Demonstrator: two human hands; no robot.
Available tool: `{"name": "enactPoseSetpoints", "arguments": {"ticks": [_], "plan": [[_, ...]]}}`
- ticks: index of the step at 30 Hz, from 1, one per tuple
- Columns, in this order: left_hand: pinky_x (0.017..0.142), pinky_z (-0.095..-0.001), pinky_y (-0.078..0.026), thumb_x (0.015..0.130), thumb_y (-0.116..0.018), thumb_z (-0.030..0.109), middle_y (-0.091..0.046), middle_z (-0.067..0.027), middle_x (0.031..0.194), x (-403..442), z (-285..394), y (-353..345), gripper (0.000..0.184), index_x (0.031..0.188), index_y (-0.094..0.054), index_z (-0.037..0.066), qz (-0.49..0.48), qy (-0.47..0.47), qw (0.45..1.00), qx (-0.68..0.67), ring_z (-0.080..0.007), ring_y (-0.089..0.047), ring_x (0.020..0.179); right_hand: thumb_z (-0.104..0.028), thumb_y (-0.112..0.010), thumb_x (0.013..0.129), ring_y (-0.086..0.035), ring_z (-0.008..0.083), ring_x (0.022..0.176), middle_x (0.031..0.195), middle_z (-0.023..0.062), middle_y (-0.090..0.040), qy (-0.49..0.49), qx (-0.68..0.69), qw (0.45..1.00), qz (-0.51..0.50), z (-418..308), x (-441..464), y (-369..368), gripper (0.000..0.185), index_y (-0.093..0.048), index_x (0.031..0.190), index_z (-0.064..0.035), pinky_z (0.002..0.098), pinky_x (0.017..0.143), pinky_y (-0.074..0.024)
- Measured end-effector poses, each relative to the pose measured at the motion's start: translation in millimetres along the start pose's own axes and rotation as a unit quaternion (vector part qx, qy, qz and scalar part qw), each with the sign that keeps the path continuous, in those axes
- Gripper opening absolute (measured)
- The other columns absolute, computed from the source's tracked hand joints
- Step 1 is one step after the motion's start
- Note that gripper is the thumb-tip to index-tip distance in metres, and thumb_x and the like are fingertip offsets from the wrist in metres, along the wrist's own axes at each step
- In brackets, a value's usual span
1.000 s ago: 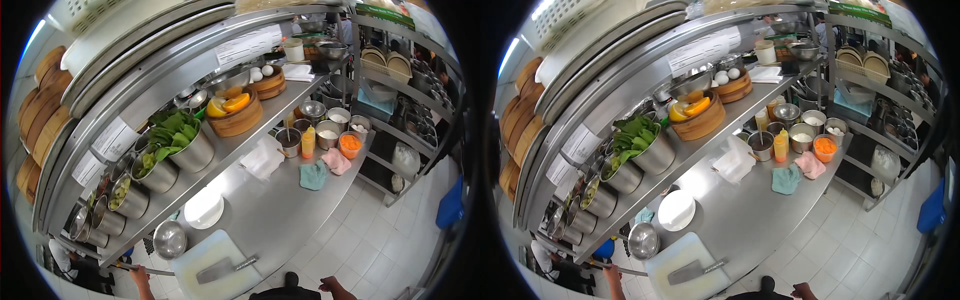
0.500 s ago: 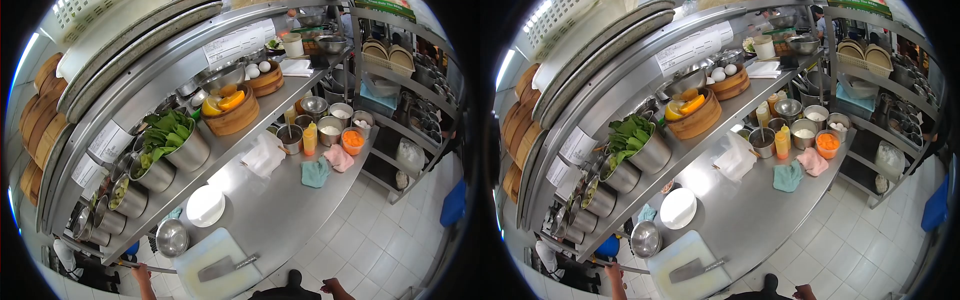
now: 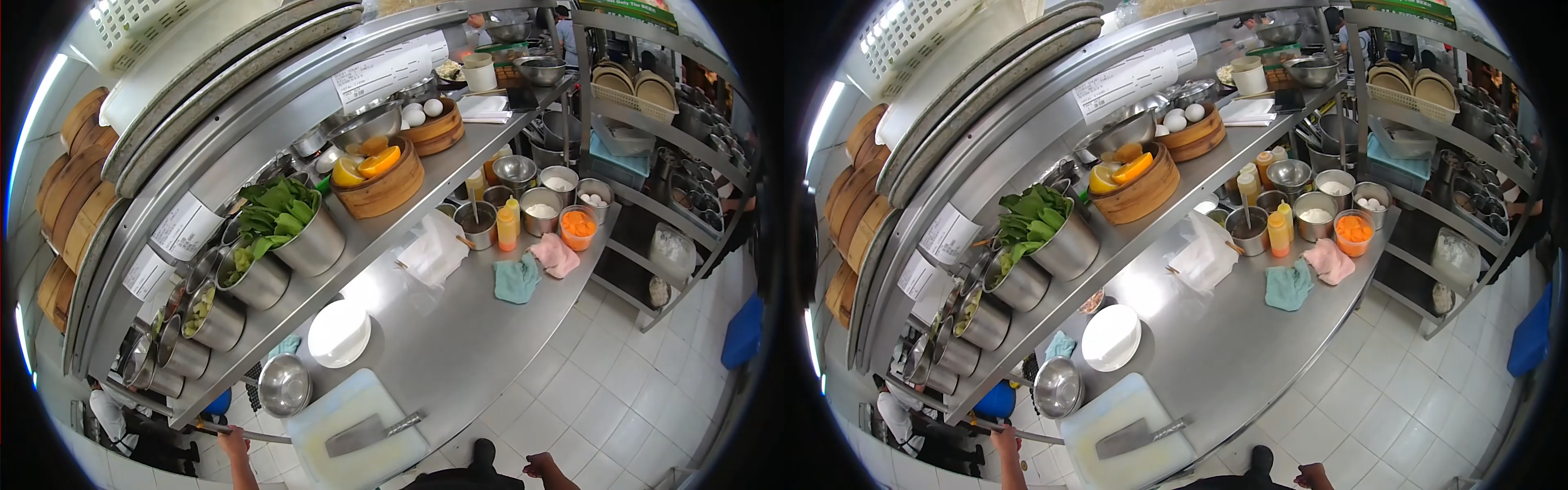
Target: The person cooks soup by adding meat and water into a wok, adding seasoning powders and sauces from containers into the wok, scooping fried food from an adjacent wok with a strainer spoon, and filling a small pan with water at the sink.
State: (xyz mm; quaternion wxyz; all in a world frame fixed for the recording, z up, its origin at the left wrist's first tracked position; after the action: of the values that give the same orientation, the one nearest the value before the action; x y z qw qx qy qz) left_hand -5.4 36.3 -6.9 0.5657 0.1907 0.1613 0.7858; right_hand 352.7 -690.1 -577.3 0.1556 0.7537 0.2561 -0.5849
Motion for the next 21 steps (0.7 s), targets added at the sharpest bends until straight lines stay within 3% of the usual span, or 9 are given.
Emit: {"name": "enactPoseSetpoints", "arguments": {"ticks": [5,8,14,17,20,21], "plan": [[0.034,-0.0287,-0.044,0.075,-0.062,0.0,-0.054,-0.0044,0.067,-10,11,-1,0.022,0.09,-0.053,0.012,-0.003,0.004,1.0,0.007,-0.0154,-0.051,0.04,-0.021,-0.056,0.102,-0.067,0.022,0.06,0.077,0.0167,-0.071,-0.019,-0.017,0.999,0.045,-13,-31,-1,0.023,-0.059,0.106,0.0013,0.0357,0.045,-0.0504],[0.034,-0.0287,-0.044,0.075,-0.062,0.0,-0.055,-0.0044,0.067,-6,7,-1,0.021,0.09,-0.053,0.013,-0.003,0.015,1.0,0.013,-0.0154,-0.051,0.04,-0.019,-0.057,0.101,-0.063,0.0187,0.054,0.078,0.017,-0.072,0.044,-0.033,0.998,0.007,-1,-14,7,0.02,-0.06,0.103,0.0009,0.0344,0.04,-0.045],[0.034,-0.0282,-0.043,0.078,-0.062,0.0,-0.056,-0.0046,0.068,-3,4,0,0.02,0.089,-0.052,0.013,0.0,0.033,0.999,0.014,-0.0153,-0.052,0.04,-0.016,-0.059,0.097,-0.054,0.0161,0.044,0.079,0.0192,-0.072,-0.076,0.076,0.994,0.009,21,23,12,0.019,-0.06,0.096,0.003,0.0337,0.037,-0.04],[0.034,-0.0279,-0.043,0.079,-0.062,0.0,-0.056,-0.0049,0.068,-9,12,0,0.02,0.089,-0.052,0.013,-0.007,0.045,0.999,0.015,-0.0151,-0.053,0.042,-0.015,-0.058,0.096,-0.059,0.0189,0.048,0.085,0.0213,-0.072,-0.042,-0.018,0.999,0.015,5,1,7,0.02,-0.059,0.1,0.0045,0.0334,0.04,-0.0441],[0.034,-0.0275,-0.043,0.078,-0.062,-0.001,-0.057,-0.0052,0.069,-10,13,1,0.021,0.09,-0.052,0.013,-0.012,0.051,0.999,0.012,-0.0148,-0.053,0.043,-0.015,-0.057,0.096,-0.067,0.027,0.058,0.089,0.0237,-0.071,-0.016,0.001,0.998,0.054,-9,-26,-3,0.023,-0.057,0.104,0.0065,0.0371,0.046,-0.0506],[0.035,-0.0273,-0.043,0.078,-0.061,-0.001,-0.057,-0.0053,0.069,-9,12,1,0.021,0.09,-0.052,0.012,-0.015,0.052,0.999,0.01,-0.0147,-0.054,0.044,-0.014,-0.062,0.092,-0.061,0.0254,0.058,0.083,0.0192,-0.067,0.154,-0.154,0.972,0.082,-10,-20,-1,0.021,-0.061,0.103,0.0044,0.0365,0.047,-0.0494]]}}
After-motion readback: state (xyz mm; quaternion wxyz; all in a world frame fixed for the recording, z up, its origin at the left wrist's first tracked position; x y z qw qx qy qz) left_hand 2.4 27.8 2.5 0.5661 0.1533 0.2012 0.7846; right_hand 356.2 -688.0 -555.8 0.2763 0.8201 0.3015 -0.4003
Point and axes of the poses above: each hand's wrist, its own x-axis towards the middle knuckle, its own y-axis out of the back of the hand, z = x × y, the point moved 3 cm from there along x, towards the middle knuckle
